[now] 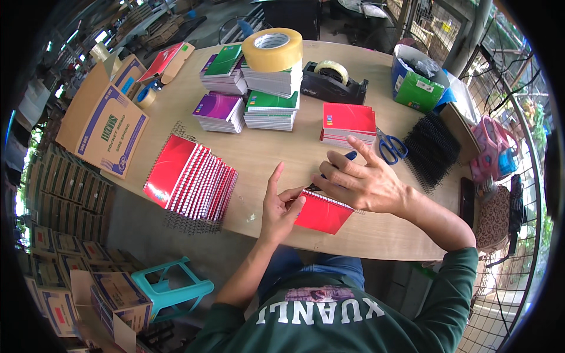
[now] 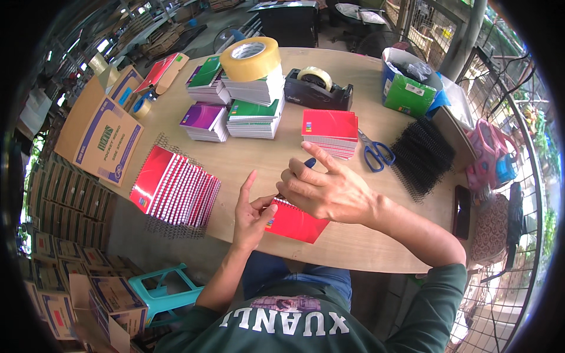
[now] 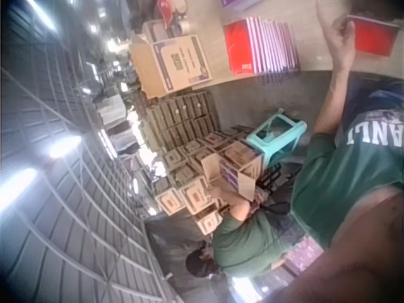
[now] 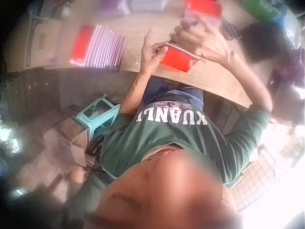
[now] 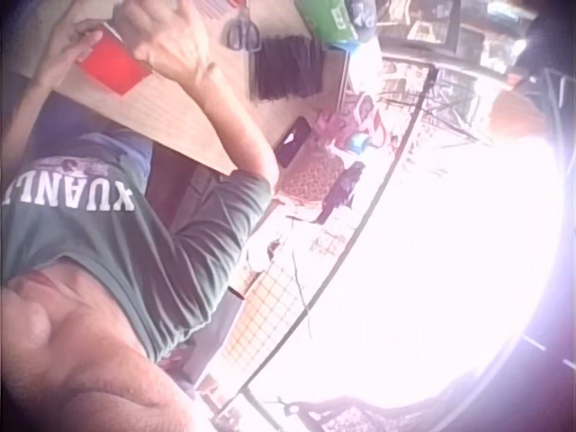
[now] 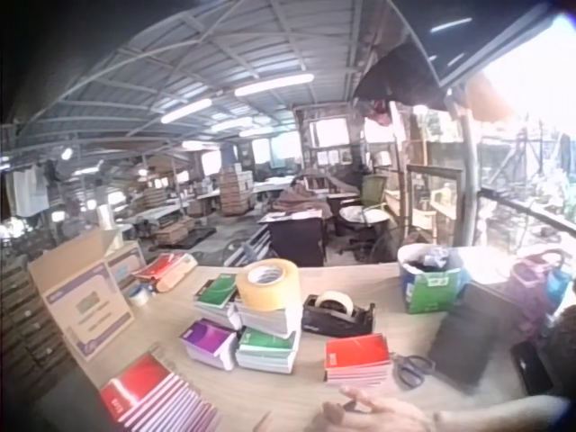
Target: The person binds notebooks by sliding a metal wire spiral onto the edge of a paper stack and then trimming the wire ends with pliers.
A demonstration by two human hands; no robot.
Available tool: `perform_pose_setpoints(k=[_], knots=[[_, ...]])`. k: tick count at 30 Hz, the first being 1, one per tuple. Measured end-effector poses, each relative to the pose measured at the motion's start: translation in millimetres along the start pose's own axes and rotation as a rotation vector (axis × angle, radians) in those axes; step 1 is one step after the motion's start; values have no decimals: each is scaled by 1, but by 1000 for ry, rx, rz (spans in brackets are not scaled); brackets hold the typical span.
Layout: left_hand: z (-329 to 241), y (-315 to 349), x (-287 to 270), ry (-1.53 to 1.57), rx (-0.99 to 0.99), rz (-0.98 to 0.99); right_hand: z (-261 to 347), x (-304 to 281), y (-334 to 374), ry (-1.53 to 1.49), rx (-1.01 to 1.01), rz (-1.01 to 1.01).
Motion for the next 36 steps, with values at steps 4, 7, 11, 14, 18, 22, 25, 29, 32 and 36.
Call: perform_pose_setpoints(k=[4, 7, 11, 14, 18, 22, 25, 29, 32, 36], knots=[[2, 0, 0, -19, 1, 21, 2, 2, 1, 13, -82, 23], [4, 7, -2, -45, 121, -10, -2, 10, 15, -176, 324, 233], [-15, 15, 7, -175, 90, 14, -7, -2, 32, -463, 818, 230], [-130, 42, -17, -618, 688, -145, -29, -33, 39, -347, 933, -52], [-254, 24, -56, -825, 1163, -310, -41, -46, 92, -253, 1164, -45], [-272, -72, -79, -1196, 853, 405, -13, -12, 149, -127, 1068, 76], [-228, -95, -92, -1265, 624, 480, 2, -2, 185, -22, 1037, 91], [-214, -95, -102, -1267, 895, 422, 12, 4, 214, 74, 992, 138], [-238, -63, -75, -1313, 1092, 154, 21, -3, 196, 262, 906, 151], [-225, 27, -32, -434, 1062, 88, 32, 31, 156, -133, 1110, 119]])
Point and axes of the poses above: each hand's wrist, its own y-axis away from the middle knuckle, its own x-axis out of the palm, z = x × y, the point moved 5 cm from there along -y, towards the middle knuckle, and after that the axes turned 14 degrees about -z, right-handed, at the moved point
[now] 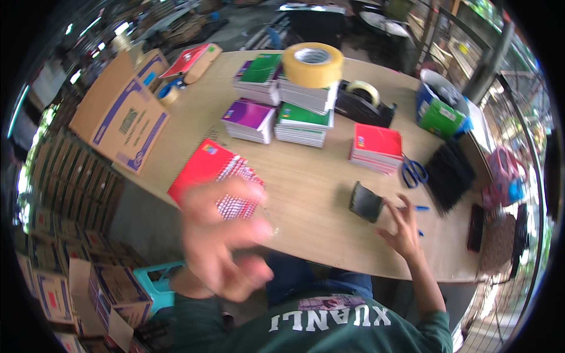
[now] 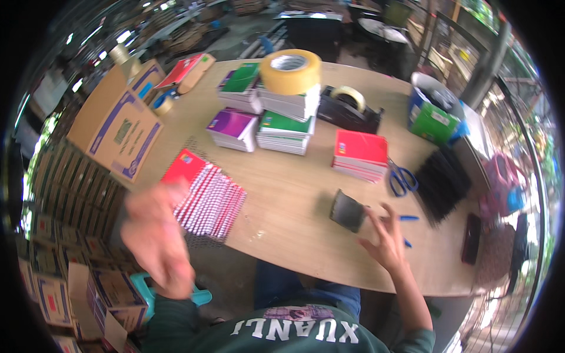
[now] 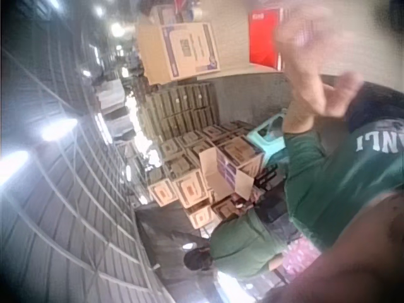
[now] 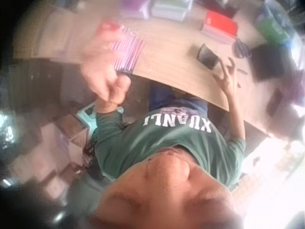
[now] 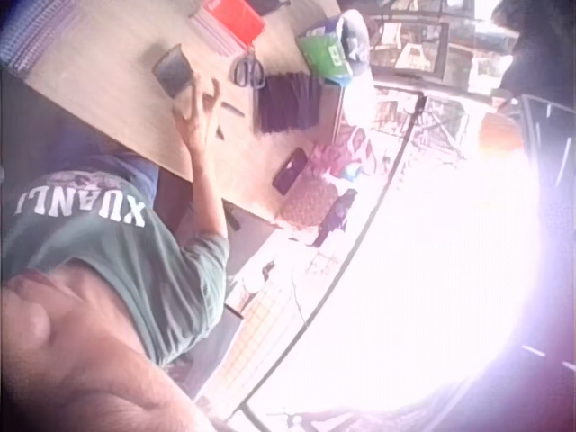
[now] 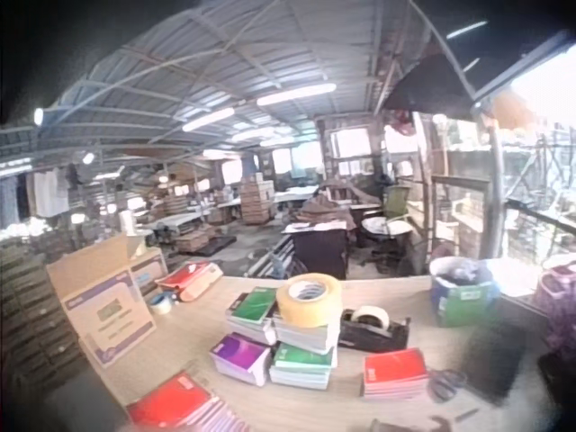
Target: The person binds notebooks by sliding a metal wire spiral onto the edge of a paper stack and then trimming the wire ends with pliers.
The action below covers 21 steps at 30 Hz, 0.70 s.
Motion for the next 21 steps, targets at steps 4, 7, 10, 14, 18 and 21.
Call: perform_pose_setpoints(k=[4, 7, 10, 14, 18, 21], knots=[[90, 21, 134, 130, -461, 58, -17, 65, -23, -157, -222, -136], [237, 36, 204, -382, -449, 55, 20, 46, -49, -194, -227, -11], [289, 24, 245, -633, -581, 302, -27, -7, -57, 76, -188, -409], [287, 23, 260, -577, -662, 307, -131, -47, -40, 716, 286, -258], [246, 13, 236, -260, -608, 66, -134, -51, -39, 692, 148, -322], [194, 24, 197, 236, -506, -123, -137, -66, -36, 666, 75, -417]])
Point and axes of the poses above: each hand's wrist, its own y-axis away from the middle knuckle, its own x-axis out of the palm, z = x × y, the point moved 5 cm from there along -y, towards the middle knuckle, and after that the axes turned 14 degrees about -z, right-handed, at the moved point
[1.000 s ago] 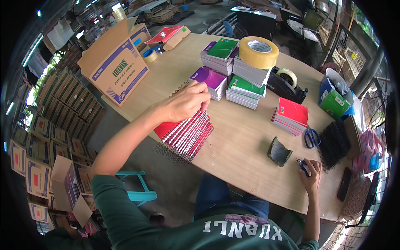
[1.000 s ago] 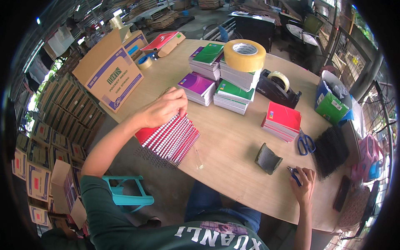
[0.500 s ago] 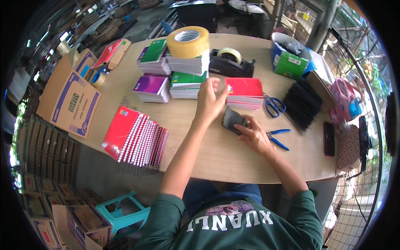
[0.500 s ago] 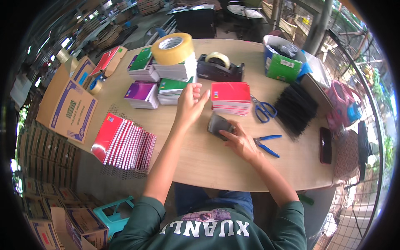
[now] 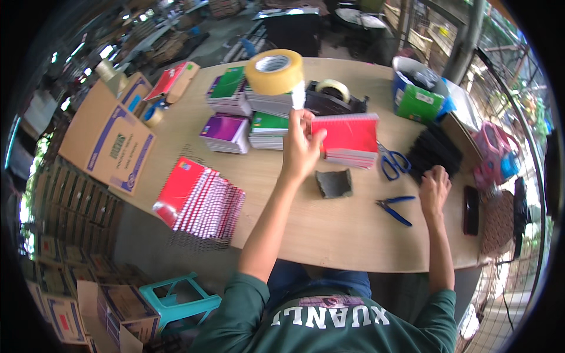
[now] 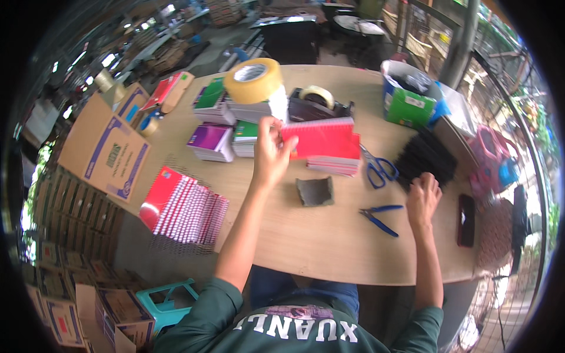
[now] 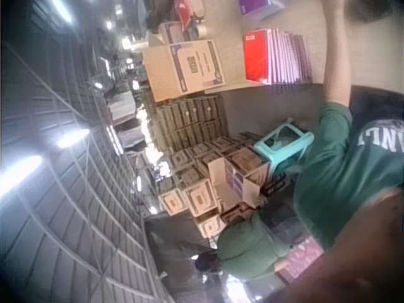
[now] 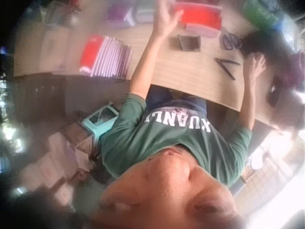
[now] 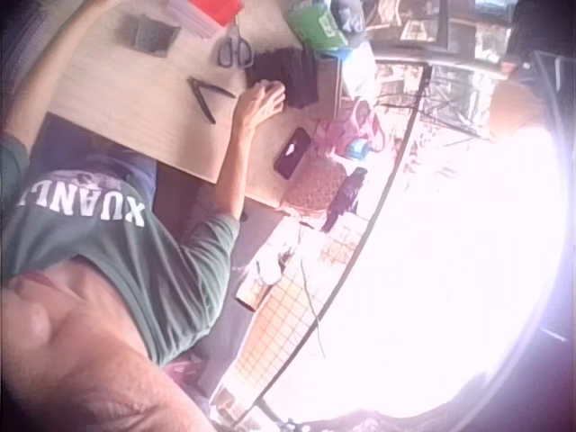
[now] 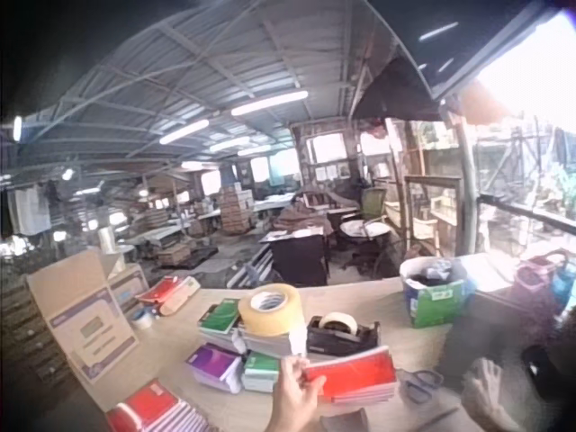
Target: The person binds notebooks by sliding a metal wire spiral onto the edge of a paper stack and then trimming the wire ends with pliers.
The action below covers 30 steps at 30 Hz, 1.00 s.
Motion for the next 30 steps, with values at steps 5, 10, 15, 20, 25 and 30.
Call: perform_pose_setpoints(k=[5, 10, 15, 20, 25, 30], knots=[[-61, 103, -79, -431, 367, 210, -22, 9, 0, -92, -82, 50], [-16, 164, -107, -565, 304, 197, -5, -19, -7, 24, -22, 94], [-4, 181, -79, -442, 119, -12, 45, -56, 0, -724, 165, 150], [-1, 188, -77, -471, 190, -61, 133, -67, 23, -972, 100, 520], [0, 186, -71, -451, 212, 13, 143, -59, 28, -1026, 71, 462], [-1, 186, -71, -443, 186, 19, 157, -64, 21, -1071, 51, 519]])
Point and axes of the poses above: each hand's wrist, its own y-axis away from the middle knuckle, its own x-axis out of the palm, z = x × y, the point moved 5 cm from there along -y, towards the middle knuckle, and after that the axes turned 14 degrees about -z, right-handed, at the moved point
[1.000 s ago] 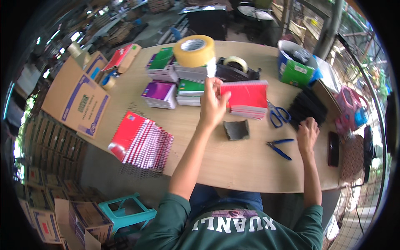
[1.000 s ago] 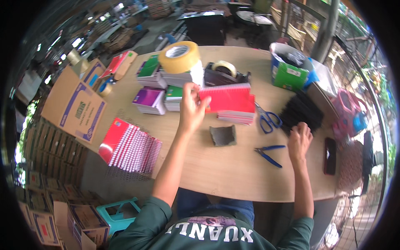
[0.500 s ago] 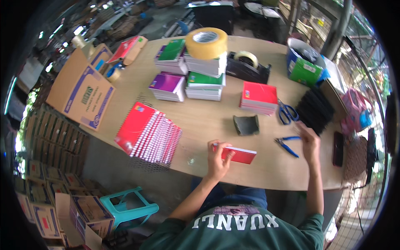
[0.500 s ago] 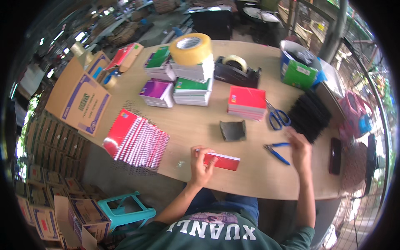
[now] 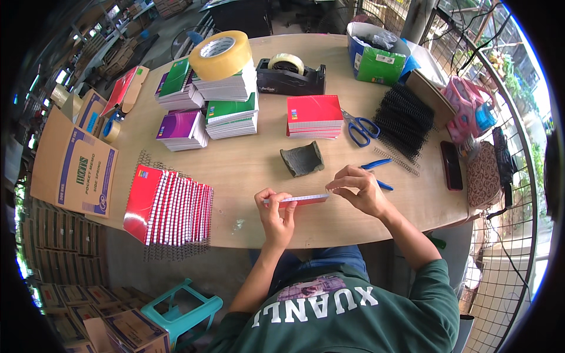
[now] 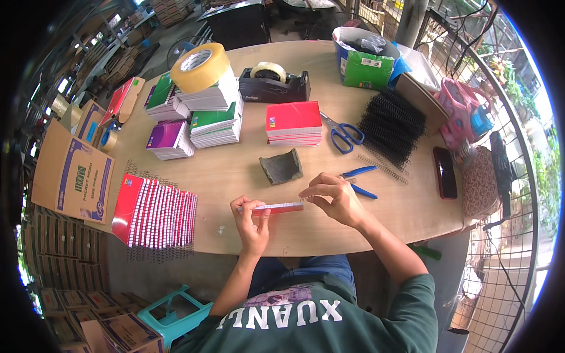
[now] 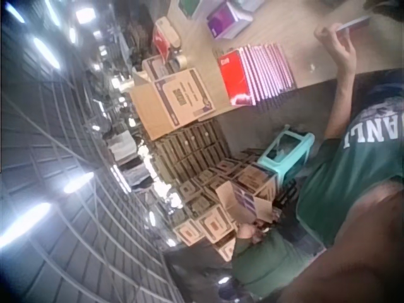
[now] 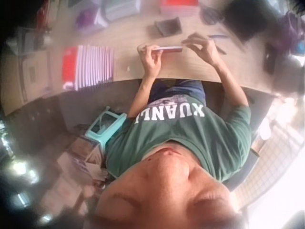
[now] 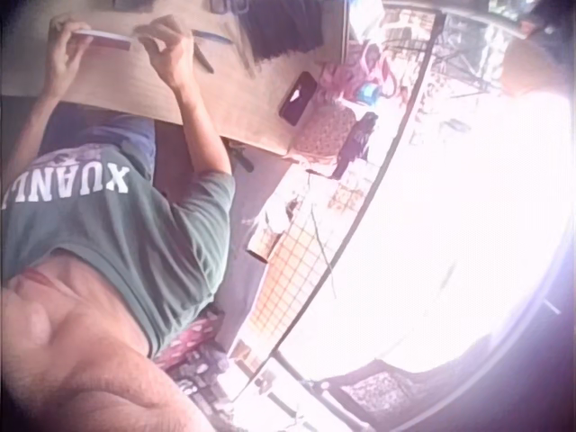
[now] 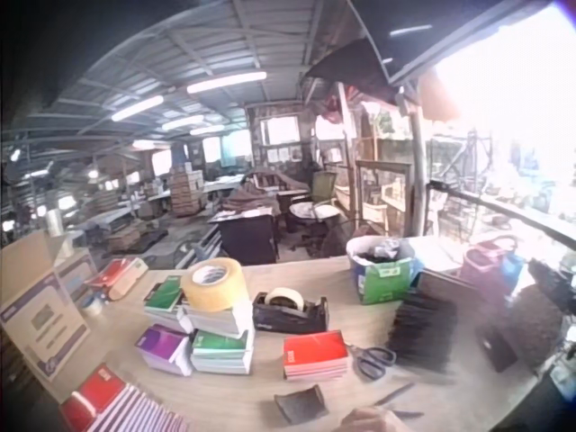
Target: The person binds notebooks by sliding a metal wire spiral onto the edge of a paper stack and then trimming the wire ends with pliers.
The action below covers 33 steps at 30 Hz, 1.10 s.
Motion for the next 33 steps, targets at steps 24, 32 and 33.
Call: perform_pose_setpoints(k=[24, 32, 33], knots=[[-1, -1, 2, -28, -12, 4, 18, 15, 2, 340, -236, 186], [-16, -3, 7, -49, 131, 22, 2, 48, -60, 542, -52, 104], [-15, -3, 9, -46, 110, 4, 2, 70, -74, 637, 14, 248]])
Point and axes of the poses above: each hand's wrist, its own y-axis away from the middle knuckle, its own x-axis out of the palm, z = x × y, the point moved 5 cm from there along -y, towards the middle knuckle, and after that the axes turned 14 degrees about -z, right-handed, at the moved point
